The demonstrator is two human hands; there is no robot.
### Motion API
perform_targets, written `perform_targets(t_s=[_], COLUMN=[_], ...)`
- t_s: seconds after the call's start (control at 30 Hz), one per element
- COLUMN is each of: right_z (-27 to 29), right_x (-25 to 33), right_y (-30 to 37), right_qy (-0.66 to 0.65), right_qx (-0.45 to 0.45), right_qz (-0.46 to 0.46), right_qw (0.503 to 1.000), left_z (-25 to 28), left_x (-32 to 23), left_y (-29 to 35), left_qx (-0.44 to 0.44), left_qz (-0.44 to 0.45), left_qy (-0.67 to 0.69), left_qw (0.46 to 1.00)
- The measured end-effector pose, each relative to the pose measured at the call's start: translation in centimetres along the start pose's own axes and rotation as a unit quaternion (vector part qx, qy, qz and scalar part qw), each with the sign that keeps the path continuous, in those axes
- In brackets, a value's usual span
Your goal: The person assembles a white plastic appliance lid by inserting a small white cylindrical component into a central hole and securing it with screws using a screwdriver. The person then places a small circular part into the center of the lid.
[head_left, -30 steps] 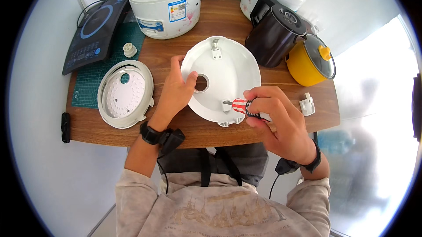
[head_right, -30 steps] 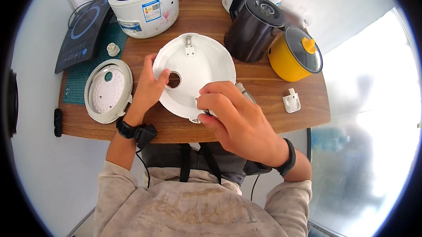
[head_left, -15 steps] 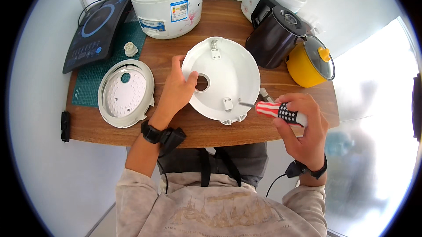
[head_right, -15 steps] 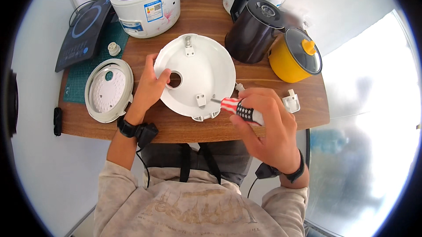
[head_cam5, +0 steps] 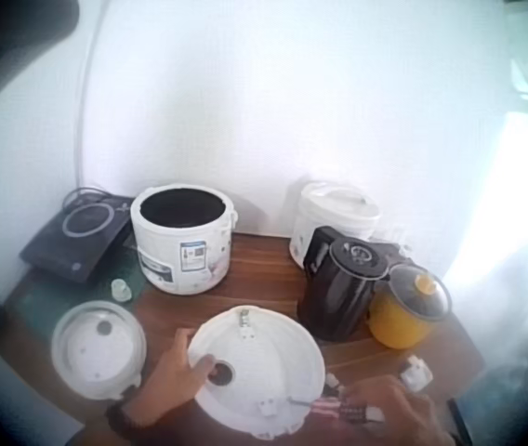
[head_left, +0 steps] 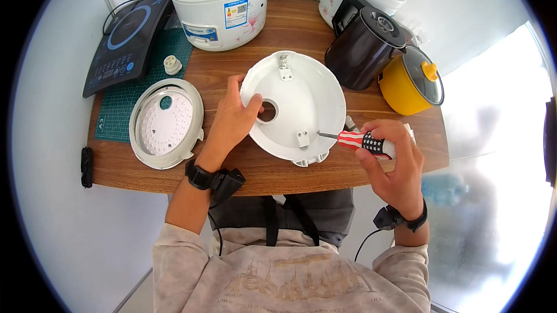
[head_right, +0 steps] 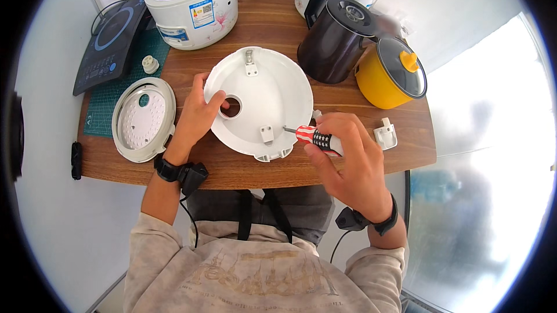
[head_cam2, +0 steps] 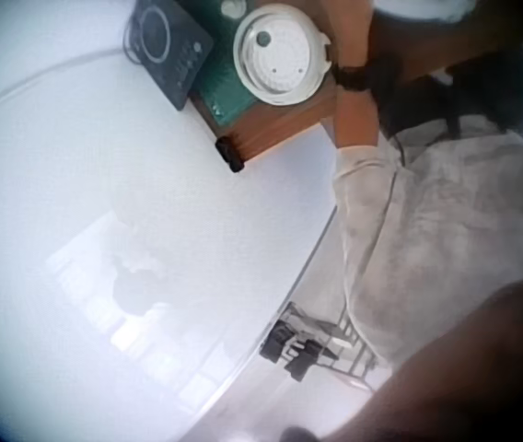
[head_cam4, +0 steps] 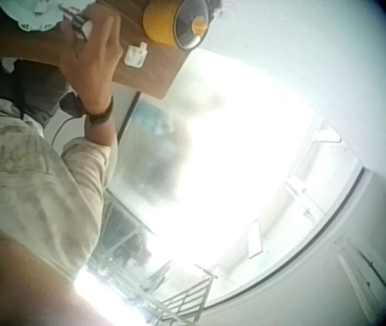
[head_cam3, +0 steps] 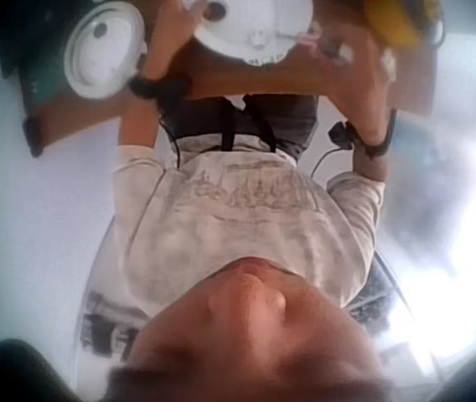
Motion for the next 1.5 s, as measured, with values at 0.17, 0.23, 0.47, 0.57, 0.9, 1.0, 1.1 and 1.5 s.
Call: perform_targets(t_s=[0.17, 0.23, 0.47, 0.57, 0.9, 1.0, 1.1, 1.5], right_z=[0.4, 0.8, 1.9, 2.1, 1.2, 0.7, 0.3, -1.1], right_x=[0.0, -0.1, -0.8, -1.3, -2.2, -2.6, -3.1, -4.5], right_y=[-0.1, -0.1, -0.5, -0.8, -2.8, -3.2, -3.6, -3.9], right_qy=[-0.003, -0.022, -0.138, -0.223, -0.372, -0.408, -0.423, -0.462], right_qx=[-0.018, -0.029, -0.090, -0.107, -0.131, -0.144, -0.150, -0.158], right_qz=[0.004, -0.003, -0.003, -0.001, -0.037, -0.033, -0.025, -0.050], right_qw=[1.000, 0.999, 0.986, 0.969, 0.918, 0.901, 0.893, 0.871], left_z=[0.4, 0.3, 1.5, 1.8, 0.8, 1.2, 0.7, 0.1], left_x=[-0.3, -0.7, -0.6, -1.9, -3.1, -3.8, -4.0, -2.3], left_y=[0.1, 0.3, 0.3, 1.0, 1.4, 1.9, 2.2, 1.6], left_qx=[-0.057, -0.036, -0.129, -0.166, 0.070, 0.113, 0.179, 0.219], left_qz=[-0.069, -0.045, -0.096, -0.102, -0.176, -0.139, -0.074, -0.011], left_qy=[-0.078, 0.002, -0.125, -0.164, 0.095, 0.151, 0.213, 0.313], left_qw=[0.993, 0.998, 0.979, 0.967, 0.977, 0.972, 0.958, 0.924])
Point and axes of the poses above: each hand's wrist, its own y-axis away from the middle knuckle, its own z-axis out of the back of the hand, x = y × z, the point moved 5 cm from there along -y, towards the middle knuckle, and after that the axes turned 11 degrees about x, right-handed, at the moved point
